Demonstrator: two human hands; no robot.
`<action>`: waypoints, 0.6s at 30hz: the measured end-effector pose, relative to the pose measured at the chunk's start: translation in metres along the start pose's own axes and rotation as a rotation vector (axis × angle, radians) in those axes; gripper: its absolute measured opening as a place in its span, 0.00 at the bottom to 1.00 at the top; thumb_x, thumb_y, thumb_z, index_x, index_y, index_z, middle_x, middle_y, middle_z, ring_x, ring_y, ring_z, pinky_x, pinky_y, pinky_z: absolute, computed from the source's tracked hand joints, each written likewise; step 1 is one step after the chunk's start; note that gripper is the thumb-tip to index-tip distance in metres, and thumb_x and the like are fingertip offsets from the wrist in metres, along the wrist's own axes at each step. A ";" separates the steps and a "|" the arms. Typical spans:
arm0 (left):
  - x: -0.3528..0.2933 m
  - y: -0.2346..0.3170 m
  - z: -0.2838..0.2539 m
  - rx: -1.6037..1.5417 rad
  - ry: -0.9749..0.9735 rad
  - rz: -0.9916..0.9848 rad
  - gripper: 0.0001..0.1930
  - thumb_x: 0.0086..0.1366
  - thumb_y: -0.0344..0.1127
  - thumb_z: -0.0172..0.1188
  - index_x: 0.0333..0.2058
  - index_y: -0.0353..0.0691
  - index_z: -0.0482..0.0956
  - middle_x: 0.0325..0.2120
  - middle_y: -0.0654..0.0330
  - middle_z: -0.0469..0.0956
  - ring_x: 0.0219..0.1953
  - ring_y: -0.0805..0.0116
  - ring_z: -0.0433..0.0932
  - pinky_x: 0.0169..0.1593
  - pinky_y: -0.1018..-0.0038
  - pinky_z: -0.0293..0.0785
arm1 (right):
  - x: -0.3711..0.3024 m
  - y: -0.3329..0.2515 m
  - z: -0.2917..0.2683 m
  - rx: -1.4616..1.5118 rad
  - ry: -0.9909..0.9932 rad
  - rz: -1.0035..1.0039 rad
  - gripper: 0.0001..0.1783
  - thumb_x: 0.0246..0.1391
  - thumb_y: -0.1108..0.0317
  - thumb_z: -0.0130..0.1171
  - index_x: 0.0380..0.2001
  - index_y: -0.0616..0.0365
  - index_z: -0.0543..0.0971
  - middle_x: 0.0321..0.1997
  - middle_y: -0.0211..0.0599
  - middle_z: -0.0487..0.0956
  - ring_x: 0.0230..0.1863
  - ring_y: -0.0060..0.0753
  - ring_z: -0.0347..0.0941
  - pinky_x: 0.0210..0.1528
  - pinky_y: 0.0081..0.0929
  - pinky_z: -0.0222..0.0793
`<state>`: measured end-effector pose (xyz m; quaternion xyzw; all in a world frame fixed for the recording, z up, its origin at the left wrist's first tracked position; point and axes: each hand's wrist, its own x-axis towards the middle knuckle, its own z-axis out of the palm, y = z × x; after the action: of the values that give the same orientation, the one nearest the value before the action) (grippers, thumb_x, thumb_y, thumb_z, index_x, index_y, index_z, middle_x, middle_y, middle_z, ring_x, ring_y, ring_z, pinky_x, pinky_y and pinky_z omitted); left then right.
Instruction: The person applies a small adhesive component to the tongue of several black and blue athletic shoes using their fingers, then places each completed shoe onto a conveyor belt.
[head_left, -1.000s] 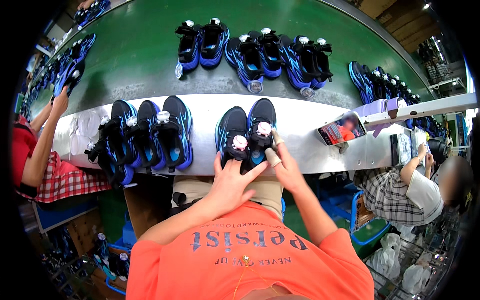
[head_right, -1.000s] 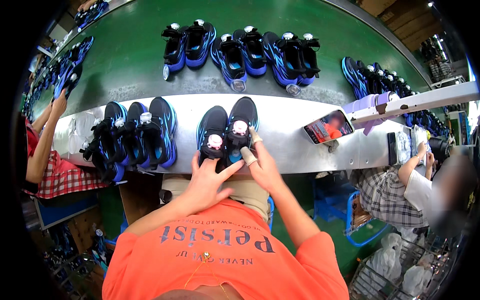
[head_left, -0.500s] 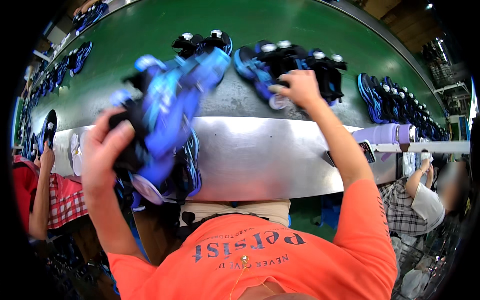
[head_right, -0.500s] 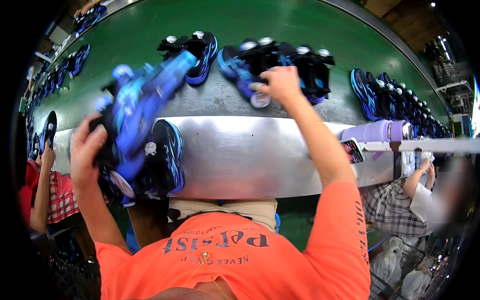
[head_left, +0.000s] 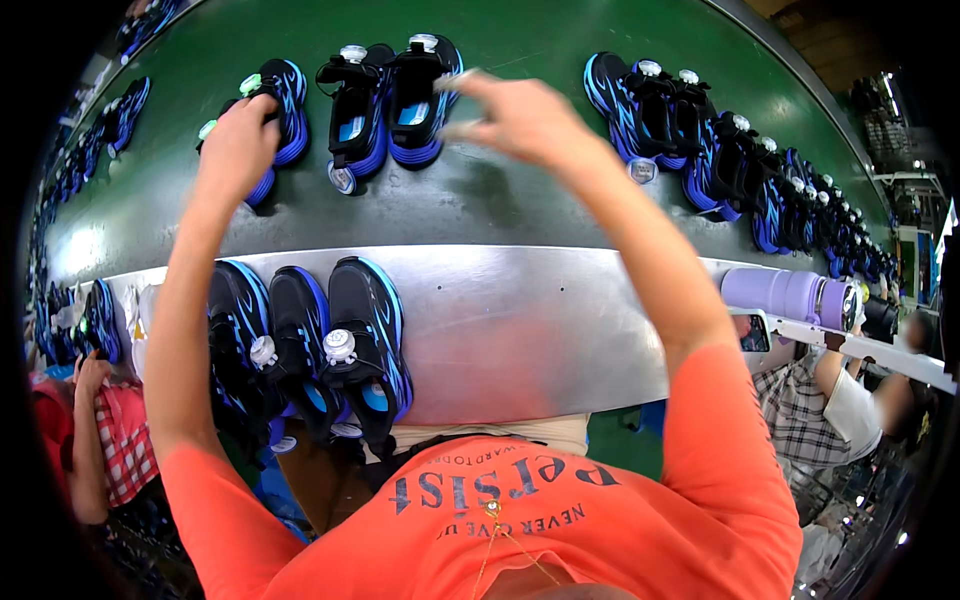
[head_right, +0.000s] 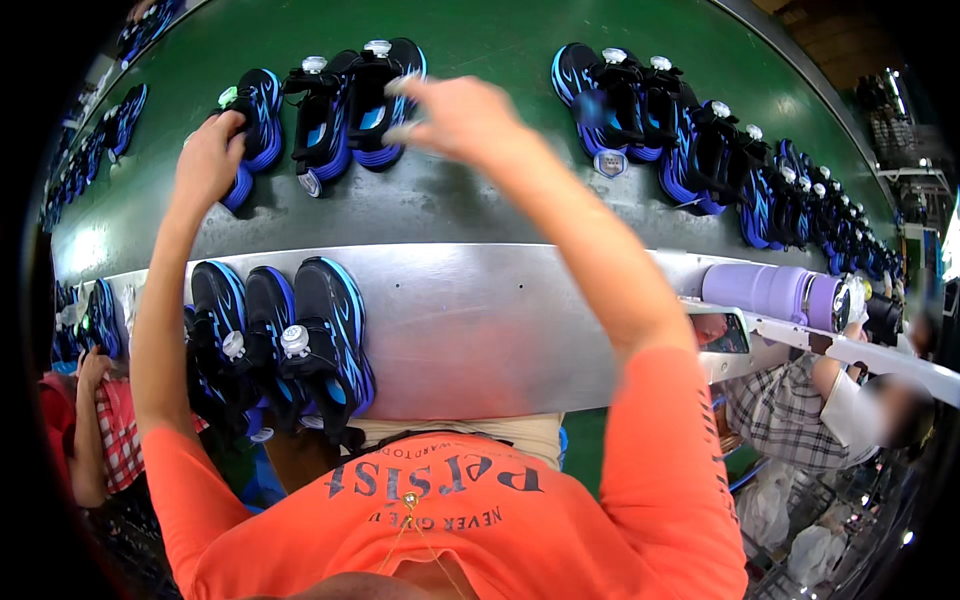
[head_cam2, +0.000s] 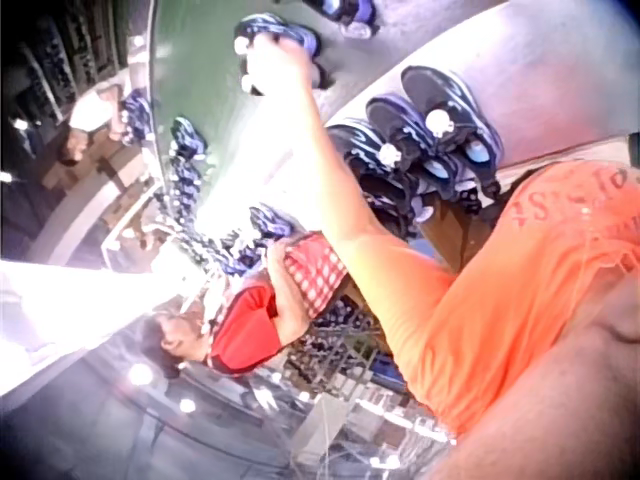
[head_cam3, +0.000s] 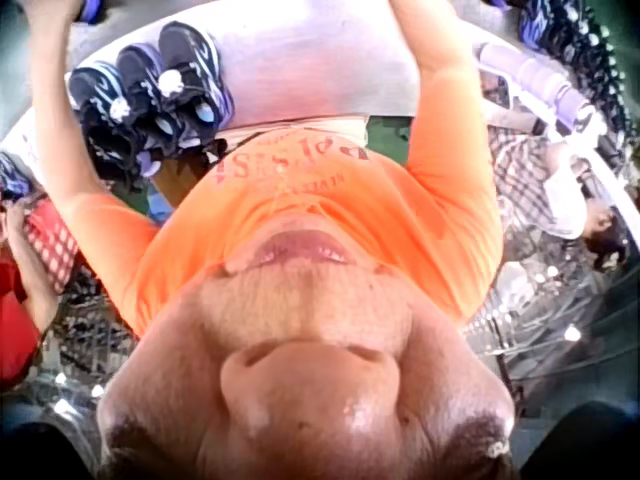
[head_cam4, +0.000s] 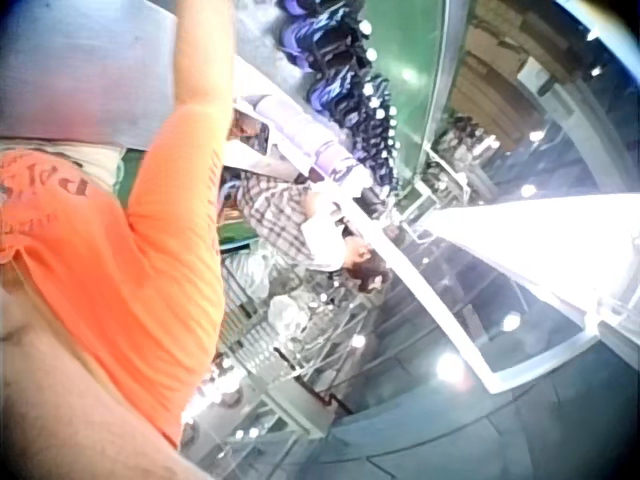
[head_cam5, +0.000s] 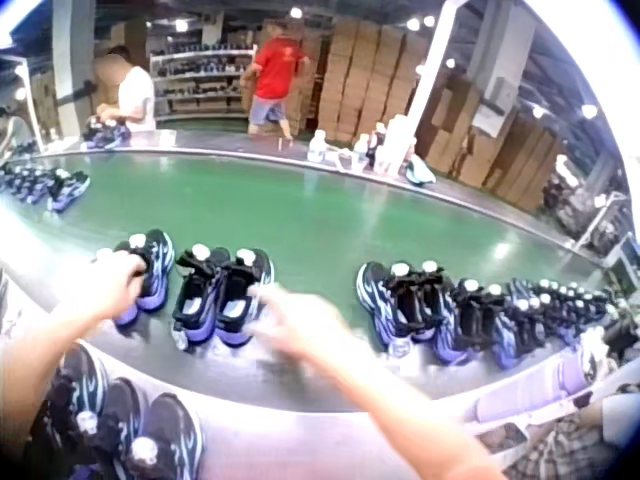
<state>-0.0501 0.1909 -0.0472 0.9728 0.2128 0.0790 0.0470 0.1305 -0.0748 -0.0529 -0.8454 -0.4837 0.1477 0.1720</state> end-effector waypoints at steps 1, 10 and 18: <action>0.001 0.026 0.001 -0.133 -0.003 0.099 0.14 0.57 0.37 0.58 0.40 0.37 0.77 0.38 0.48 0.78 0.44 0.48 0.75 0.47 0.61 0.71 | 0.009 -0.001 0.026 -0.070 -0.011 0.002 0.33 0.46 0.40 0.60 0.55 0.38 0.70 0.40 0.48 0.80 0.44 0.51 0.76 0.46 0.43 0.71; -0.042 0.114 -0.024 -0.581 -0.446 -0.017 0.14 0.63 0.40 0.53 0.32 0.32 0.76 0.15 0.57 0.72 0.13 0.71 0.71 0.21 0.72 0.67 | -0.095 0.027 0.024 0.352 -0.052 0.206 0.15 0.40 0.57 0.64 0.33 0.51 0.79 0.30 0.38 0.80 0.34 0.40 0.75 0.37 0.33 0.70; -0.214 0.198 -0.037 -0.396 -0.364 0.477 0.04 0.59 0.30 0.55 0.31 0.37 0.72 0.26 0.52 0.72 0.29 0.49 0.74 0.32 0.60 0.70 | -0.291 -0.045 0.070 0.501 0.022 0.136 0.14 0.37 0.60 0.62 0.29 0.52 0.76 0.26 0.43 0.75 0.32 0.50 0.73 0.33 0.44 0.69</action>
<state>-0.1680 -0.0768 -0.0149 0.9652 -0.0517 -0.0474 0.2518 -0.0749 -0.2958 -0.0719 -0.8087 -0.3721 0.2647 0.3709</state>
